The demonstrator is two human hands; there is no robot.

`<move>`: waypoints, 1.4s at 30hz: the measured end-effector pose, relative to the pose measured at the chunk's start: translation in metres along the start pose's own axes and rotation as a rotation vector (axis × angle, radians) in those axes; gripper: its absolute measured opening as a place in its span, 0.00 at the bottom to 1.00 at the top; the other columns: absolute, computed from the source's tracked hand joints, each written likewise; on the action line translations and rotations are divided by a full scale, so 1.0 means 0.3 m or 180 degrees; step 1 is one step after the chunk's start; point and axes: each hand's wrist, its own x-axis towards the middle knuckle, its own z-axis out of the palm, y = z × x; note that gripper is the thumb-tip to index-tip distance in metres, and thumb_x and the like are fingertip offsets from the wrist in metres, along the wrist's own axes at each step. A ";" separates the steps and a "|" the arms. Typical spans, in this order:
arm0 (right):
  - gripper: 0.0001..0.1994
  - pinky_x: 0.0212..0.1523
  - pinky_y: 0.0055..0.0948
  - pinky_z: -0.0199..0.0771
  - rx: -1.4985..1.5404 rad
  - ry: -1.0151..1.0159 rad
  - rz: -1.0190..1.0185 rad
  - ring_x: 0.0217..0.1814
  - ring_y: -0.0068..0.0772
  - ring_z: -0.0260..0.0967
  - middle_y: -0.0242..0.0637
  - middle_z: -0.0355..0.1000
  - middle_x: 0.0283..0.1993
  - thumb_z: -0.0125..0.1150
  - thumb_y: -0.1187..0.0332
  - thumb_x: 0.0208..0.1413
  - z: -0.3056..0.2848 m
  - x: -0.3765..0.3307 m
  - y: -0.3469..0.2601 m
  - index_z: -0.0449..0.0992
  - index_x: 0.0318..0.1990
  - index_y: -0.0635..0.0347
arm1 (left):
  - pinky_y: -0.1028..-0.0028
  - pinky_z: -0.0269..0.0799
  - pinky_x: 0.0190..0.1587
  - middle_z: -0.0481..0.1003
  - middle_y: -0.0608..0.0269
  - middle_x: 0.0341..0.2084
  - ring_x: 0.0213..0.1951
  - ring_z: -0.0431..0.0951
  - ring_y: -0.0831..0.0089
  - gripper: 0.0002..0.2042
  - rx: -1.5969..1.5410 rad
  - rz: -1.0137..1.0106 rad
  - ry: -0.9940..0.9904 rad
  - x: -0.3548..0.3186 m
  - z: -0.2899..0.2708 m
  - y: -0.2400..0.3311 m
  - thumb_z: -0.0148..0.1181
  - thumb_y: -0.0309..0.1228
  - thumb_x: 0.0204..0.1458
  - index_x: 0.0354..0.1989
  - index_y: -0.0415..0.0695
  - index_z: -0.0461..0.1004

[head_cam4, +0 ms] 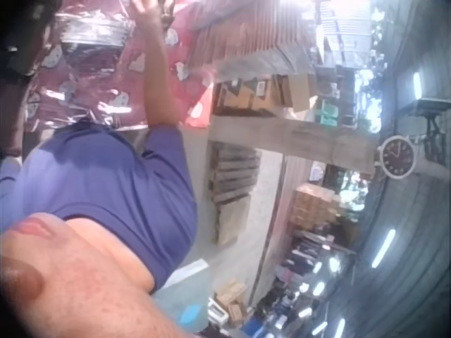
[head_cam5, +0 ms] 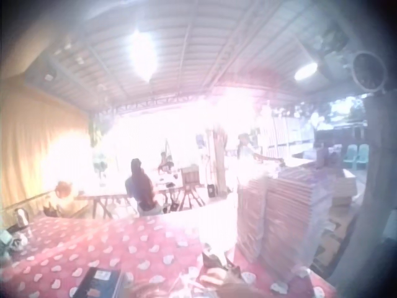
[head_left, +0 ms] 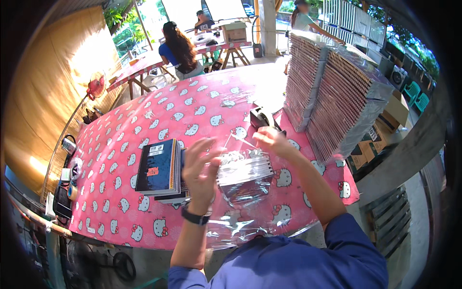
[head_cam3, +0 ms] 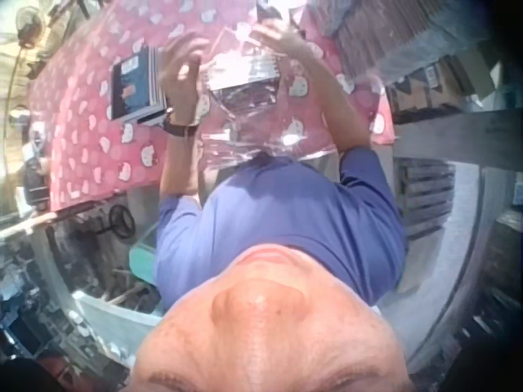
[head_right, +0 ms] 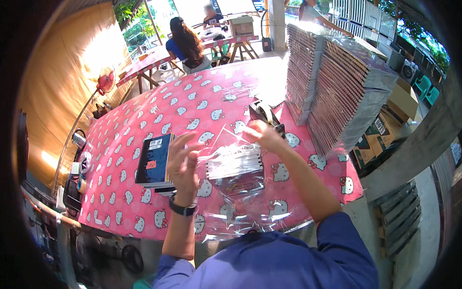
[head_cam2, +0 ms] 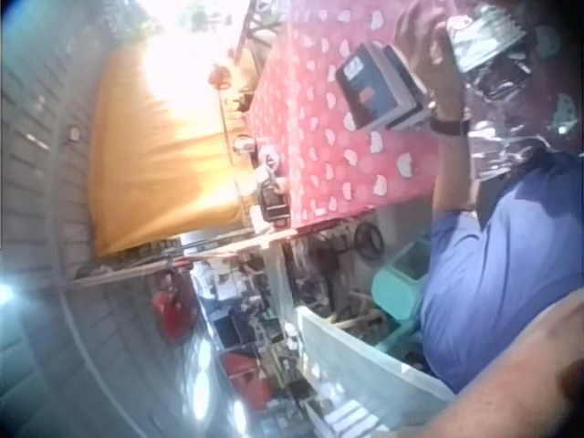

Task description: The person places notebooks into plastic bags, folds the bags, and seals them using a tape dispenser.

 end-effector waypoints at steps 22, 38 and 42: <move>0.14 0.51 0.38 0.64 -0.1823 -0.0306 -0.2512 0.48 0.38 0.66 0.33 0.71 0.43 0.63 0.66 0.41 0.147 -0.190 0.018 0.75 0.39 0.54 | 0.69 0.67 0.36 0.72 0.62 0.25 0.33 0.71 0.67 0.07 0.0520 -0.0219 -0.1324 -0.193 -0.032 -0.125 0.66 0.27 0.38 0.28 0.40 0.78; 0.20 0.28 0.31 0.66 -0.1926 -0.0692 -0.1367 0.23 0.30 0.67 0.35 0.69 0.20 0.72 0.54 0.34 0.145 0.079 -0.025 0.73 0.24 0.62 | 0.82 0.66 0.32 0.72 0.67 0.32 0.30 0.71 0.83 0.13 -0.0456 -0.2296 -0.1977 -0.093 -0.014 -0.253 0.65 0.32 0.47 0.38 0.37 0.76; 0.17 0.23 0.24 0.60 -0.0629 -0.1965 0.0493 0.21 0.18 0.62 0.27 0.67 0.19 0.70 0.55 0.41 0.153 0.157 0.013 0.76 0.24 0.60 | 0.77 0.66 0.36 0.74 0.65 0.32 0.31 0.72 0.77 0.10 0.0118 -0.2402 -0.1557 -0.114 0.011 -0.238 0.64 0.28 0.47 0.36 0.38 0.77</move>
